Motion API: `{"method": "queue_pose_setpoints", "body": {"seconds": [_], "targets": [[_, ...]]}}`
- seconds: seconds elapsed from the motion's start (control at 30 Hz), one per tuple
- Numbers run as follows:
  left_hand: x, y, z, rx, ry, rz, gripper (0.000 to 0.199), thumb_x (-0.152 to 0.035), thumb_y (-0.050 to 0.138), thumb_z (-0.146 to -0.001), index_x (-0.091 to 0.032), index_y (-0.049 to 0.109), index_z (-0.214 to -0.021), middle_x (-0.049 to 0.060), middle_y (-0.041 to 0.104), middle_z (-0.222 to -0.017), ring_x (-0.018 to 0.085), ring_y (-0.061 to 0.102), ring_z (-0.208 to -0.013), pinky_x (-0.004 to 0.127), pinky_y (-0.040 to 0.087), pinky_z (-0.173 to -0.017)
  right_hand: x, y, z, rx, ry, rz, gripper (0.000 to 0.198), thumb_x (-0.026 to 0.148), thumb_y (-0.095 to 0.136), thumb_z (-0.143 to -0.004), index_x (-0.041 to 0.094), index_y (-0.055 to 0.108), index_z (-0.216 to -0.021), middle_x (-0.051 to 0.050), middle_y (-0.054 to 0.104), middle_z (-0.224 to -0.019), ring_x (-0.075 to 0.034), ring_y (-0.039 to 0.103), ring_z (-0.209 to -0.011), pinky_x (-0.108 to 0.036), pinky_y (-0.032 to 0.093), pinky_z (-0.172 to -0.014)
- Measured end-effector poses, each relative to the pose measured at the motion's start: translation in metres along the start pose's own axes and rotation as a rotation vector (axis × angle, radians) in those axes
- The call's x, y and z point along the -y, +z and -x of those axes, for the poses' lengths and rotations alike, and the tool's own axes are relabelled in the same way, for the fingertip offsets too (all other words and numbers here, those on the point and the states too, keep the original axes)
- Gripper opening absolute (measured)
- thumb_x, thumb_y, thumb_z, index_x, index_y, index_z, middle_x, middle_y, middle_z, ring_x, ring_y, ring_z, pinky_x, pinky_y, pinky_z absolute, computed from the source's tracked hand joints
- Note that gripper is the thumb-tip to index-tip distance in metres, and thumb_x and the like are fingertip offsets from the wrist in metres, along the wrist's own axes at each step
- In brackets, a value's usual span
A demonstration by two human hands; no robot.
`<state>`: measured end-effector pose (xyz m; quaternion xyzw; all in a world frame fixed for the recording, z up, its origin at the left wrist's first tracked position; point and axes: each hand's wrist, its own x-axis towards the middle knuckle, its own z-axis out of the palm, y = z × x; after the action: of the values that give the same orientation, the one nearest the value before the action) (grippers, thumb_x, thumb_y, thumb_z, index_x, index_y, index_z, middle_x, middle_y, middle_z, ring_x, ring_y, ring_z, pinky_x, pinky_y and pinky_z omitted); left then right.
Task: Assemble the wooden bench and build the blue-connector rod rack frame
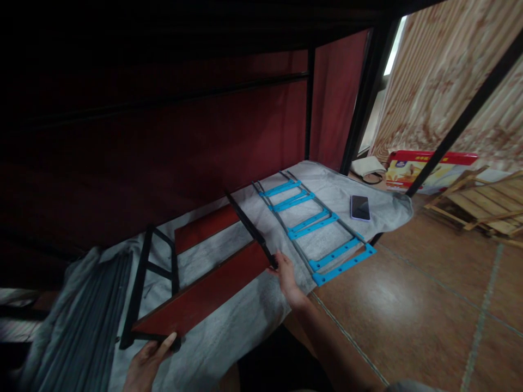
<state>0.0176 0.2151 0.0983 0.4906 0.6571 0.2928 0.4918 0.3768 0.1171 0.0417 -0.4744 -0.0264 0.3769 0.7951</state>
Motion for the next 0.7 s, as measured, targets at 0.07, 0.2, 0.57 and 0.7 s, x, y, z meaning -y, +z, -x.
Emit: {"method": "queue_pose_setpoints", "body": {"seconds": [0.07,0.2,0.57,0.7], "targets": [[0.0018,0.0020,-0.0022,0.001,-0.014,0.001,0.046,-0.044,0.084,-0.039,-0.014,0.071,-0.072,0.007,0.073,-0.074,0.028,0.069,-0.077,0.039,0.057,-0.076,-0.0016,-0.0027,0.0008,0.002,-0.002,-0.035,0.042,0.057,0.077,-0.067,0.022,0.068,-0.089,-0.003,0.068,-0.093,-0.021,0.064,-0.082,-0.037,0.059,-0.070],[0.0029,0.0026,-0.0038,0.004,-0.033,-0.053,0.044,-0.044,0.083,-0.042,-0.014,0.071,-0.072,0.006,0.073,-0.073,0.028,0.069,-0.076,0.040,0.057,-0.076,-0.0031,-0.0043,0.0001,-0.005,0.008,-0.031,0.036,0.052,0.081,-0.065,0.023,0.065,-0.078,0.001,0.064,-0.081,-0.016,0.061,-0.071,-0.035,0.060,-0.071],[0.0016,0.0028,-0.0037,0.004,-0.047,-0.028,0.048,-0.046,0.083,-0.040,-0.012,0.071,-0.071,0.007,0.071,-0.072,0.026,0.068,-0.073,0.039,0.056,-0.077,-0.0011,-0.0040,-0.0006,-0.003,-0.010,-0.068,0.033,0.050,0.077,-0.069,0.024,0.066,-0.087,0.000,0.066,-0.091,-0.017,0.063,-0.078,-0.037,0.060,-0.075],[0.0028,0.0017,-0.0053,0.000,-0.032,-0.037,0.046,-0.046,0.084,-0.040,-0.013,0.070,-0.069,0.005,0.071,-0.069,0.024,0.066,-0.070,0.038,0.055,-0.075,-0.0002,-0.0050,-0.0032,-0.018,0.023,-0.070,0.034,0.046,0.082,-0.063,0.023,0.059,-0.071,0.005,0.058,-0.071,-0.012,0.056,-0.064,-0.034,0.060,-0.074]]}}
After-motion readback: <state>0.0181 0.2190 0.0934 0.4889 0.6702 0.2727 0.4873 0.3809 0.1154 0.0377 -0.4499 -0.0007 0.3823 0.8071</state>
